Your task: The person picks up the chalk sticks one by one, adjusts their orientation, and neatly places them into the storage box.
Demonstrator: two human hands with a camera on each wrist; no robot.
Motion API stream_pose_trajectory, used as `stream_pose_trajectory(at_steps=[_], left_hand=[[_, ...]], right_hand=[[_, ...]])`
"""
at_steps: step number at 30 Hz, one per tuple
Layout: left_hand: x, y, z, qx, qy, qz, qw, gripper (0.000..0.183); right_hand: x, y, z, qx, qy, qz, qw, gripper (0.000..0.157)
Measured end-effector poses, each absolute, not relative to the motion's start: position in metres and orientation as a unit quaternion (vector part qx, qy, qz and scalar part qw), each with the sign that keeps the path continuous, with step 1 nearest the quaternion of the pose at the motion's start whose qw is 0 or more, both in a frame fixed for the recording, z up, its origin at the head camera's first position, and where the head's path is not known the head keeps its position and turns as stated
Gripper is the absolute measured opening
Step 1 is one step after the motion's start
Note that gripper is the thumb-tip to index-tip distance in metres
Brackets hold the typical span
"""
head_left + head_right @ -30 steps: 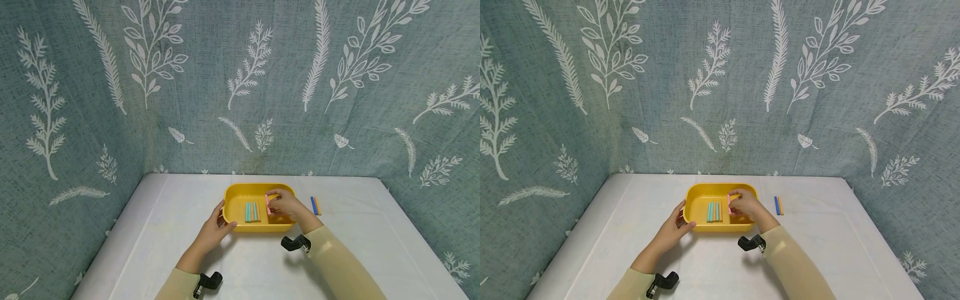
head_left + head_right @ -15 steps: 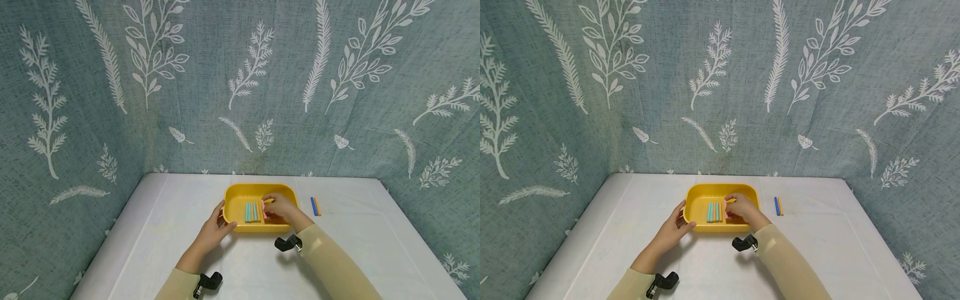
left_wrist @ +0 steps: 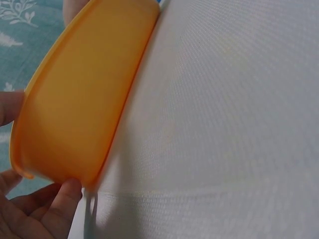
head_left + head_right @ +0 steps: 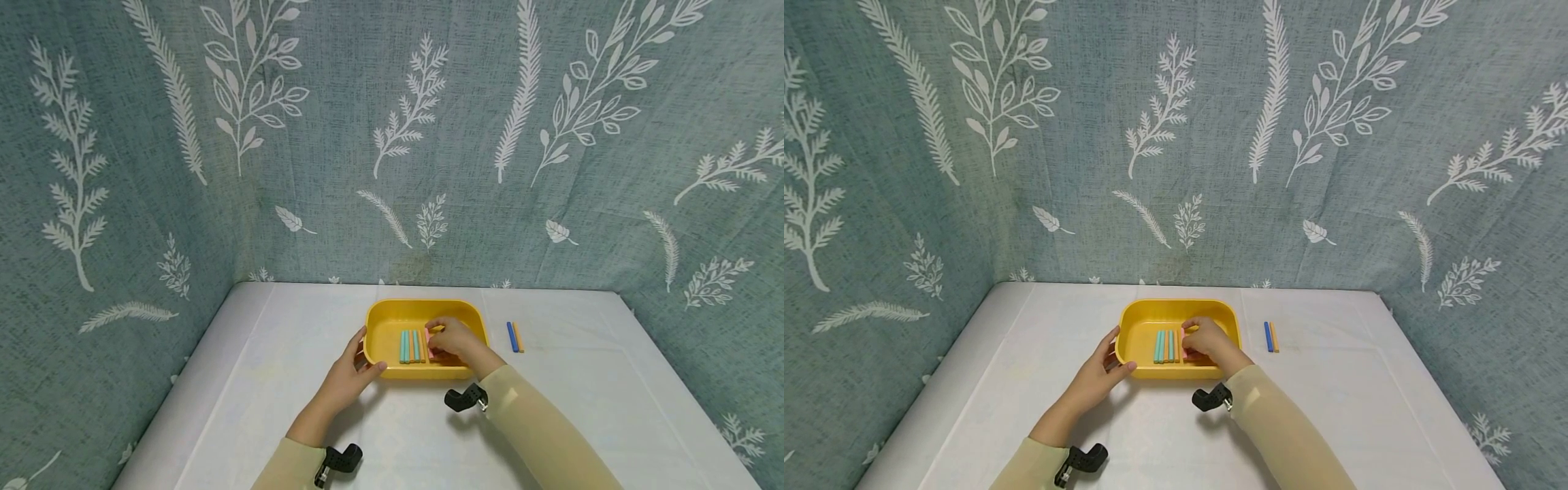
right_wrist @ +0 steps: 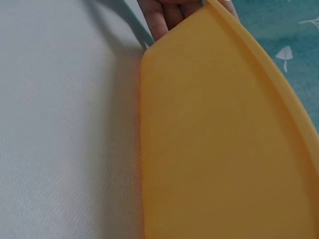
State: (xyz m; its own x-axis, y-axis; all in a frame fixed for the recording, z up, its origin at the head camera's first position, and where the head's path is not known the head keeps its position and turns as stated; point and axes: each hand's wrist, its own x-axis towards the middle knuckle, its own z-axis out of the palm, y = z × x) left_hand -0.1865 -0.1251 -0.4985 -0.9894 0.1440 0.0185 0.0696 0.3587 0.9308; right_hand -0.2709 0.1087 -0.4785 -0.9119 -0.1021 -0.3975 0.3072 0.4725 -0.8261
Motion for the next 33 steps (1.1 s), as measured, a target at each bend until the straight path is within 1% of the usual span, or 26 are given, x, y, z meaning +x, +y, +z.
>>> stream_pose_trajectory(at_steps=[8,17,33], left_hand=[[-0.1860,-0.1248,-0.4968,0.066,0.823,0.564,0.037,0.086],[-0.1856,-0.1246,-0.4956,0.065,0.822,0.564,0.037,0.085],[-0.1844,-0.1235,-0.4941,0.062,0.825,0.560,0.037,0.085]], right_hand=[[-0.2709,0.1094,-0.4791,0.076,0.822,-0.522,0.214,0.045],[-0.2697,0.1095,-0.4781,0.071,0.823,-0.523,0.210,0.044],[-0.2707,0.1104,-0.4785,0.071,0.816,-0.529,0.221,0.043]])
